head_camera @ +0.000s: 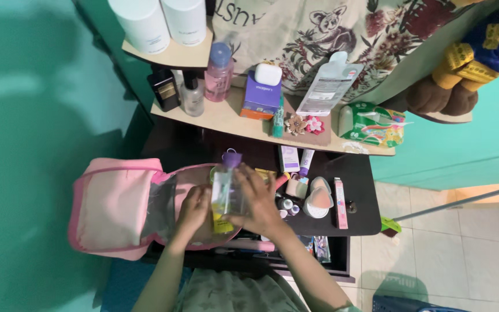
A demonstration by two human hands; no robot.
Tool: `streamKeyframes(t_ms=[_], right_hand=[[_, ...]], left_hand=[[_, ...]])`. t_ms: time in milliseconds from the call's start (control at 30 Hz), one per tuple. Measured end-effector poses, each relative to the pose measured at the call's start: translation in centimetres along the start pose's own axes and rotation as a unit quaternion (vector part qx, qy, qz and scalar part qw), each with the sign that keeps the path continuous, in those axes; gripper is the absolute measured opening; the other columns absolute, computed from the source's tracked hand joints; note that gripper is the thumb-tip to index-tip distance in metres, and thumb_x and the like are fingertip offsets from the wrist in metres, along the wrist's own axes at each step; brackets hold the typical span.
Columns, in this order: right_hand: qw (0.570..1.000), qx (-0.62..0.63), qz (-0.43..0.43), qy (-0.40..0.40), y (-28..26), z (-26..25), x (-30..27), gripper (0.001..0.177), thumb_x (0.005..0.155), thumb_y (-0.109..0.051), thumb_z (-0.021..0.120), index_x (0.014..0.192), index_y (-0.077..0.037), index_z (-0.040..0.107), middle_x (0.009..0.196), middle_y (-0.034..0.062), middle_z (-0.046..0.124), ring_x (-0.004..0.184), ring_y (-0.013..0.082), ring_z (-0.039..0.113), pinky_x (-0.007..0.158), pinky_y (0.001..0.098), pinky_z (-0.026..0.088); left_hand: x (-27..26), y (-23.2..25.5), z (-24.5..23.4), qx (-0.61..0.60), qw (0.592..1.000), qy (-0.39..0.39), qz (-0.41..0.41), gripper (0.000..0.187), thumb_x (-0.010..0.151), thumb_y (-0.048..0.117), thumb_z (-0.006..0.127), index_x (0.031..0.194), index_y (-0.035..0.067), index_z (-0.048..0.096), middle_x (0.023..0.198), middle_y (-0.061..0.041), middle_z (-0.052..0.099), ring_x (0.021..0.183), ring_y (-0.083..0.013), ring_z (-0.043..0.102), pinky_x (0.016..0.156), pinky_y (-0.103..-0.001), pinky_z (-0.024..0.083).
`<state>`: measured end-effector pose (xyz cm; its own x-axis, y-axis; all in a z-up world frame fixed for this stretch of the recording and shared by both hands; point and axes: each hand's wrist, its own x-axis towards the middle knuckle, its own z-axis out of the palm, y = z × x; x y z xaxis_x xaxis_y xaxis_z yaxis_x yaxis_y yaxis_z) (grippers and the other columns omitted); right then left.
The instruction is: The person picks up various makeup products and toiletries from a bed and a shelf and places them into a pink makeup bag.
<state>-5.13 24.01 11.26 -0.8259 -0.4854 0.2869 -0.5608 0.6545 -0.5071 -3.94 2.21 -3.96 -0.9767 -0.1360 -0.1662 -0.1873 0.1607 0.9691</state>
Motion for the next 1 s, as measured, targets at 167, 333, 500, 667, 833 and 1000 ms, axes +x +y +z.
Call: streamKeyframes(t_ms=[167,333,500,667,833,1000], right_hand=[[0.997,-0.003,-0.045,-0.060,-2.0,3.9,0.2,0.117,0.066,-0.054,0.088,0.155,-0.004,0.032,0.157,0.0257,0.033,0.150,0.0415,0.028,0.119,0.0683,0.005],[0.992,0.033,-0.034,-0.118,-1.7,6.1,-0.3,0.110,0.074,-0.053,0.082,0.157,-0.002,0.030,0.160,0.0262,0.027,0.149,0.0405,0.025,0.116,0.0688,0.004],[0.986,-0.077,-0.012,-0.144,0.5,7.3,-1.6,0.075,0.083,-0.043,0.077,0.145,-0.011,0.050,0.158,0.0162,0.035,0.150,0.0335,0.028,0.116,0.0728,0.008],[0.980,-0.094,0.035,-0.172,2.5,7.4,-2.5,0.064,0.085,-0.035,0.075,0.139,-0.010,0.053,0.157,0.0143,0.036,0.150,0.0311,0.028,0.113,0.0761,0.010],[0.985,-0.080,0.037,-0.152,3.6,7.3,-3.0,0.062,0.085,-0.033,0.074,0.139,-0.009,0.055,0.155,0.0145,0.037,0.148,0.0307,0.028,0.110,0.0771,0.010],[0.999,-0.010,-0.004,-0.049,4.8,6.7,-3.4,0.048,0.088,-0.024,0.073,0.132,-0.010,0.061,0.145,0.0121,0.053,0.142,0.0284,0.045,0.113,0.0712,0.019]], left_hand=[[-1.8,1.8,-2.9,-0.075,0.997,0.006,0.011,0.046,0.091,0.030,0.072,0.128,0.004,0.061,0.109,-0.009,0.071,0.099,-0.0145,0.066,0.084,-0.032,0.054],[-2.4,0.4,-3.6,-0.009,0.998,0.062,0.031,0.068,0.077,0.024,0.086,0.128,-0.002,0.047,0.109,-0.014,0.069,0.099,-0.0193,0.067,0.082,-0.035,0.056],[-0.4,-4.7,-4.0,0.053,0.993,0.089,-0.052,0.059,0.082,0.031,0.082,0.121,-0.002,0.053,0.106,-0.016,0.073,0.094,-0.0232,0.073,0.080,-0.037,0.057],[2.2,-8.6,-2.5,0.179,0.975,0.119,-0.064,0.052,0.088,0.034,0.078,0.121,0.000,0.055,0.107,-0.020,0.070,0.097,-0.0333,0.070,0.083,-0.041,0.054],[3.7,-8.5,-2.1,0.250,0.964,0.065,-0.067,0.035,0.093,0.034,0.069,0.109,0.003,0.067,0.102,-0.020,0.074,0.096,-0.0352,0.074,0.087,-0.044,0.056],[4.0,-5.4,-1.5,0.351,0.933,0.054,-0.062,0.034,0.095,0.033,0.068,0.114,0.004,0.068,0.113,-0.023,0.066,0.111,-0.0397,0.062,0.096,-0.050,0.050]])
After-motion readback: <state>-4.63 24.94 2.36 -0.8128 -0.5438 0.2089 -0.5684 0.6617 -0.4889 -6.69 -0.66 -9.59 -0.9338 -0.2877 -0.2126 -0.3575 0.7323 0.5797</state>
